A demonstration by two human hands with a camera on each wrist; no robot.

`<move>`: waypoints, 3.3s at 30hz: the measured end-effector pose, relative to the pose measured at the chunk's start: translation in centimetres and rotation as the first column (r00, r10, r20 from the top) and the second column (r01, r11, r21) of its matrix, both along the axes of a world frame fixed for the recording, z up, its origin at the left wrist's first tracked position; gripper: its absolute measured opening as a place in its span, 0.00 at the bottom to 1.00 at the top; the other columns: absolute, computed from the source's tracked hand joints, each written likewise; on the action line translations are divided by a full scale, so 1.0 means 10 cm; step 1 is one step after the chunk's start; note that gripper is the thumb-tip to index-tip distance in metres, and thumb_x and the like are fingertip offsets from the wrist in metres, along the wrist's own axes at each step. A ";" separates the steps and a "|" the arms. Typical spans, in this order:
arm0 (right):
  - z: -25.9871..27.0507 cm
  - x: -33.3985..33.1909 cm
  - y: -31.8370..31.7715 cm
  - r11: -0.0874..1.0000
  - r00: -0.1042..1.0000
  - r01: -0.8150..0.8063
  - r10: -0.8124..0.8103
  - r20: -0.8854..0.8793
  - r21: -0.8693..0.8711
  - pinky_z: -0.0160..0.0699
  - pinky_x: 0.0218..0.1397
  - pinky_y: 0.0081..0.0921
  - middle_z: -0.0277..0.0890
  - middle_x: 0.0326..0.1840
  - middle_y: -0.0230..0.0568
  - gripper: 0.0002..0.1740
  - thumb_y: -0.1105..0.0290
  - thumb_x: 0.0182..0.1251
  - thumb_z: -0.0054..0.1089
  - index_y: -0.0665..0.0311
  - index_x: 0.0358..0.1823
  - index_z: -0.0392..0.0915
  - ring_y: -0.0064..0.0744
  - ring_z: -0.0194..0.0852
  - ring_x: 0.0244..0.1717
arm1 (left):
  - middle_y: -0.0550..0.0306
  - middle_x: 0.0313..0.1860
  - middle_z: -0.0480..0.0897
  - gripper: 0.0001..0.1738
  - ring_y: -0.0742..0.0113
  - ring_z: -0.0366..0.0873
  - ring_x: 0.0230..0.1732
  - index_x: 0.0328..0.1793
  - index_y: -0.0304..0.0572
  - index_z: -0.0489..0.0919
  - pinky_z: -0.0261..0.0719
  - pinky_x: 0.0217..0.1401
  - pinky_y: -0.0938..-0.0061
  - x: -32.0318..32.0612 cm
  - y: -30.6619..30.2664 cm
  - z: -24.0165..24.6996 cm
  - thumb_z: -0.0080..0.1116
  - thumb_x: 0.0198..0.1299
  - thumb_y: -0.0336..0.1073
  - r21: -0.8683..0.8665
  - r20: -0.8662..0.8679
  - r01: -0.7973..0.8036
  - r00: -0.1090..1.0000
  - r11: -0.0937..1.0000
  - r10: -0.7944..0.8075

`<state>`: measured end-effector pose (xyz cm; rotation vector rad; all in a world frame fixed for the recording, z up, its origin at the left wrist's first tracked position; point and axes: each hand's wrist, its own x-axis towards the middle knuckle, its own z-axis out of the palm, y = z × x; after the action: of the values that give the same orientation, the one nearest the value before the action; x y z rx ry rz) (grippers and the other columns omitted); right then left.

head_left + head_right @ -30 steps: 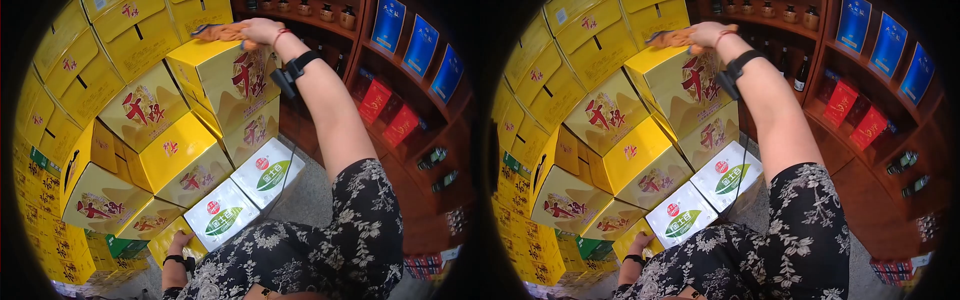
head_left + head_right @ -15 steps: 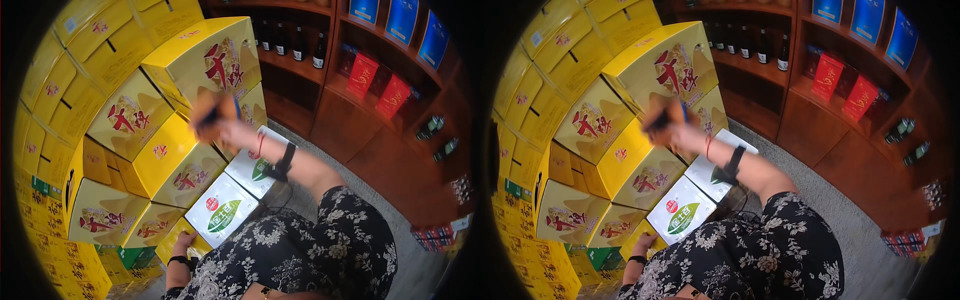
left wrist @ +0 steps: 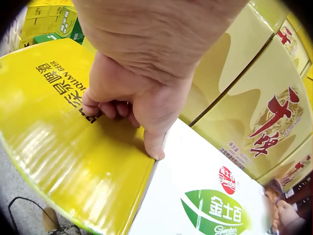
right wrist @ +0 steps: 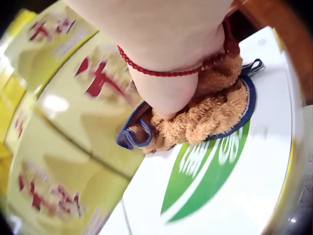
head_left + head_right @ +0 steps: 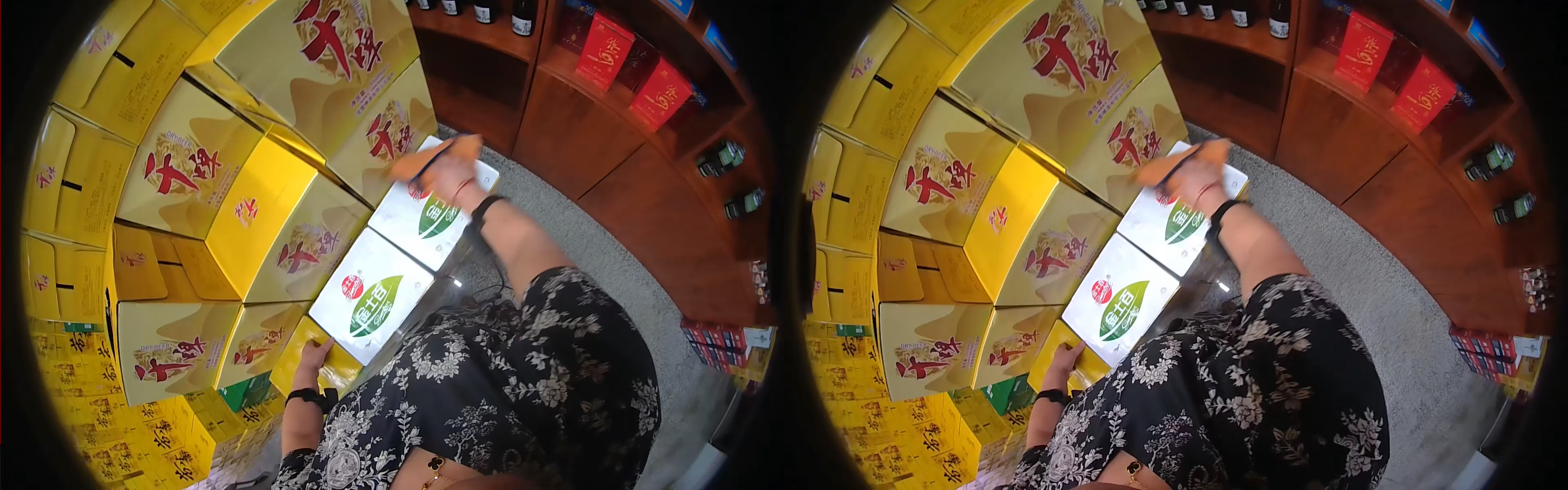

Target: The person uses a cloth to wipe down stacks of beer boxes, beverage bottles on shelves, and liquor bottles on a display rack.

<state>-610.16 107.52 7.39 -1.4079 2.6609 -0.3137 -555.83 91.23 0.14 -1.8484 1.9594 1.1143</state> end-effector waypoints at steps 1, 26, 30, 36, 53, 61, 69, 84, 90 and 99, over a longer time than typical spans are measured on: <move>-0.39 -0.33 0.05 0.989 0.989 0.149 -0.149 -0.025 0.019 0.73 0.57 0.42 0.74 0.59 0.44 0.24 0.54 0.60 0.58 0.55 0.56 0.76 0.43 0.74 0.58 | 0.41 0.40 0.82 0.41 0.55 0.81 0.38 0.50 0.20 0.75 0.79 0.41 0.68 0.03 -0.03 -0.05 0.71 0.48 0.57 -0.016 0.037 0.025 0.999 1.000 -0.025; -0.47 0.24 0.47 0.991 0.994 0.110 -0.110 0.006 -0.076 0.66 0.63 0.43 0.70 0.60 0.37 0.35 0.65 0.49 0.65 0.47 0.63 0.69 0.41 0.67 0.62 | 0.47 0.34 0.82 0.32 0.62 0.78 0.28 0.46 0.22 0.77 0.76 0.29 0.70 -0.14 0.09 0.17 0.70 0.51 0.50 0.033 -0.069 0.061 0.996 0.998 -0.058; -0.35 0.18 0.93 0.914 0.905 0.403 -0.389 0.171 -0.054 0.65 0.65 0.42 0.65 0.64 0.39 0.37 0.65 0.50 0.65 0.50 0.66 0.66 0.44 0.64 0.63 | 0.44 0.38 0.82 0.36 0.59 0.79 0.30 0.48 0.22 0.76 0.75 0.24 0.68 -0.16 0.15 0.24 0.70 0.50 0.53 -0.028 0.007 0.060 0.998 0.998 -0.060; -0.57 1.59 0.55 0.996 0.994 0.065 -0.070 0.080 0.061 0.64 0.57 0.53 0.68 0.61 0.32 0.19 0.63 0.67 0.43 0.47 0.58 0.74 0.41 0.67 0.60 | 0.42 0.42 0.82 0.38 0.56 0.79 0.32 0.51 0.22 0.75 0.75 0.24 0.66 -0.09 0.02 0.00 0.68 0.51 0.56 -0.054 -0.047 0.129 0.990 0.990 -0.131; -0.96 2.06 1.60 0.986 0.998 -0.053 0.056 0.010 -0.158 0.77 0.49 0.39 0.78 0.47 0.36 0.14 0.63 0.61 0.51 0.45 0.48 0.79 0.39 0.76 0.51 | 0.64 0.20 0.73 0.22 0.69 0.66 0.14 0.34 0.44 0.79 0.57 0.12 0.69 0.02 -0.06 -0.16 0.61 0.59 0.56 0.067 -0.306 0.084 0.950 0.994 -0.060; -2.42 1.23 4.90 0.955 0.974 -0.199 0.167 0.155 0.219 0.77 0.47 0.42 0.81 0.41 0.49 0.12 0.60 0.50 0.59 0.57 0.33 0.82 0.50 0.78 0.46 | 0.63 0.24 0.76 0.18 0.69 0.70 0.19 0.38 0.45 0.79 0.62 0.18 0.70 0.00 0.14 0.16 0.58 0.61 0.52 0.099 -0.259 0.089 0.964 0.991 -0.061; -1.39 2.67 6.51 0.095 -0.001 0.988 -0.786 0.618 0.122 0.77 0.47 0.38 0.81 0.43 0.49 0.16 0.63 0.55 0.57 0.60 0.43 0.80 0.49 0.79 0.46 | 0.52 0.31 0.80 0.19 0.62 0.76 0.30 0.39 0.32 0.79 0.74 0.31 0.64 0.10 -0.02 -0.25 0.63 0.56 0.44 -0.204 -0.304 0.151 0.929 0.967 -0.209; 0.16 1.35 6.47 0.467 0.427 0.817 -0.097 0.899 -0.337 0.75 0.51 0.28 0.78 0.46 0.39 0.21 0.70 0.63 0.52 0.64 0.59 0.70 0.29 0.75 0.46 | 0.39 0.62 0.71 0.35 0.54 0.72 0.59 0.69 0.38 0.65 0.71 0.62 0.65 -3.32 4.61 1.38 0.65 0.57 0.41 -0.460 -0.505 0.827 0.054 0.322 -0.862; 0.65 1.23 6.46 0.442 0.431 0.742 0.261 0.864 -0.504 0.73 0.56 0.24 0.73 0.55 0.38 0.24 0.70 0.66 0.52 0.66 0.63 0.64 0.24 0.72 0.51 | 0.45 0.62 0.70 0.40 0.59 0.71 0.61 0.72 0.37 0.57 0.71 0.63 0.64 -3.96 6.16 1.62 0.65 0.58 0.38 -0.360 -0.709 0.906 -0.110 0.223 -0.697; 0.87 1.34 7.47 0.414 0.288 0.806 0.351 0.891 -0.423 0.70 0.62 0.28 0.69 0.62 0.38 0.30 0.51 0.73 0.47 0.61 0.69 0.62 0.25 0.70 0.60 | 0.51 0.55 0.74 0.30 0.63 0.76 0.55 0.67 0.37 0.58 0.79 0.54 0.68 -4.47 7.07 1.59 0.56 0.60 0.24 0.016 -0.949 0.955 0.108 0.297 -0.297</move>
<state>-596.80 182.27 16.06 -0.2613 1.4605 -2.1075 -600.51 161.91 16.06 0.3497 1.8740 2.0641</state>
